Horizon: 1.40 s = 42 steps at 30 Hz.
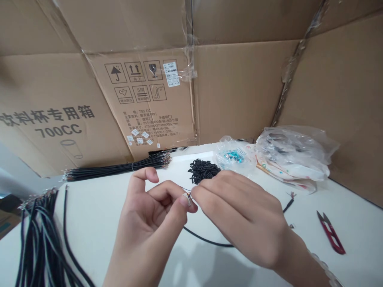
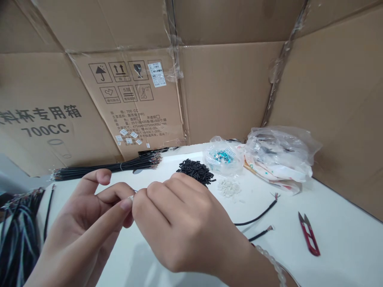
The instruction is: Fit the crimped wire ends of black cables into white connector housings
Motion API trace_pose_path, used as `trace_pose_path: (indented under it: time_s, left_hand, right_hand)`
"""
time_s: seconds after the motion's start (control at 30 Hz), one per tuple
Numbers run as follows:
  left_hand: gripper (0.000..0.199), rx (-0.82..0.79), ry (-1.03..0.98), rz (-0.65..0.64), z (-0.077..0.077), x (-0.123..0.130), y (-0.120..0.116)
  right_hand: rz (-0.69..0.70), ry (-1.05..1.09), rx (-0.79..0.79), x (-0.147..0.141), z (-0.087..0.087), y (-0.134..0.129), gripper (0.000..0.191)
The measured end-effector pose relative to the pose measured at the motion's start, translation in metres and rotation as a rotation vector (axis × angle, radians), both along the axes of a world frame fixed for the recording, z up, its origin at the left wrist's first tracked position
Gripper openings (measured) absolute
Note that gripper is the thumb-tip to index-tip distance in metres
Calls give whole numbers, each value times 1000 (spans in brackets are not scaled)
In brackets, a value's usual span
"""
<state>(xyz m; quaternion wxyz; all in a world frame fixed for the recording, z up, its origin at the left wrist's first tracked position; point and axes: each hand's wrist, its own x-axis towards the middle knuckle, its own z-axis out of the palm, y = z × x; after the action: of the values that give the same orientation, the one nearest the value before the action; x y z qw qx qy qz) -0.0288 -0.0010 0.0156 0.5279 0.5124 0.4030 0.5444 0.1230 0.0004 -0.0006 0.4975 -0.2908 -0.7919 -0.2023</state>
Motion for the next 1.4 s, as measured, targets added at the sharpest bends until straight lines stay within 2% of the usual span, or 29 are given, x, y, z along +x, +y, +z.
trace_pose_path:
  time_s: [0.33, 0.57, 0.7, 0.8, 0.9, 1.0, 1.07, 1.17, 1.3, 1.4]
  left_hand:
    - [36, 22, 93, 2, -4, -3, 2]
    - [25, 49, 153, 65, -4, -3, 5]
    - [32, 84, 164, 41, -5, -2, 6]
    - [38, 82, 203, 92, -5, 0, 4]
    - [39, 62, 238, 140, -4, 3, 0]
    - [39, 66, 294, 120, -4, 4, -3]
    - [37, 69, 334, 115, -4, 5, -4]
    - [31, 90, 417, 102, -6, 7, -6]
    - [19, 208, 547, 124, -9, 7, -11]
    - [14, 257, 566, 86, -7, 6, -14]
  right_hand:
    - [5, -10, 16, -2, 0, -1, 35]
    - [103, 109, -101, 1, -4, 5, 28]
    - [198, 163, -194, 6, -3, 8, 18]
    - [291, 213, -336, 10, 1, 9, 13]
    - [364, 290, -549, 13, 5, 9, 15]
    - [404, 383, -808, 17, 6, 12, 17]
    - [481, 453, -1006, 20, 5, 17, 16]
    - [619, 555, -1279, 23, 2, 25, 30]
    - [751, 616, -1453, 25, -1, 30, 40]
    - [853, 618, -1543, 25, -3, 31, 47]
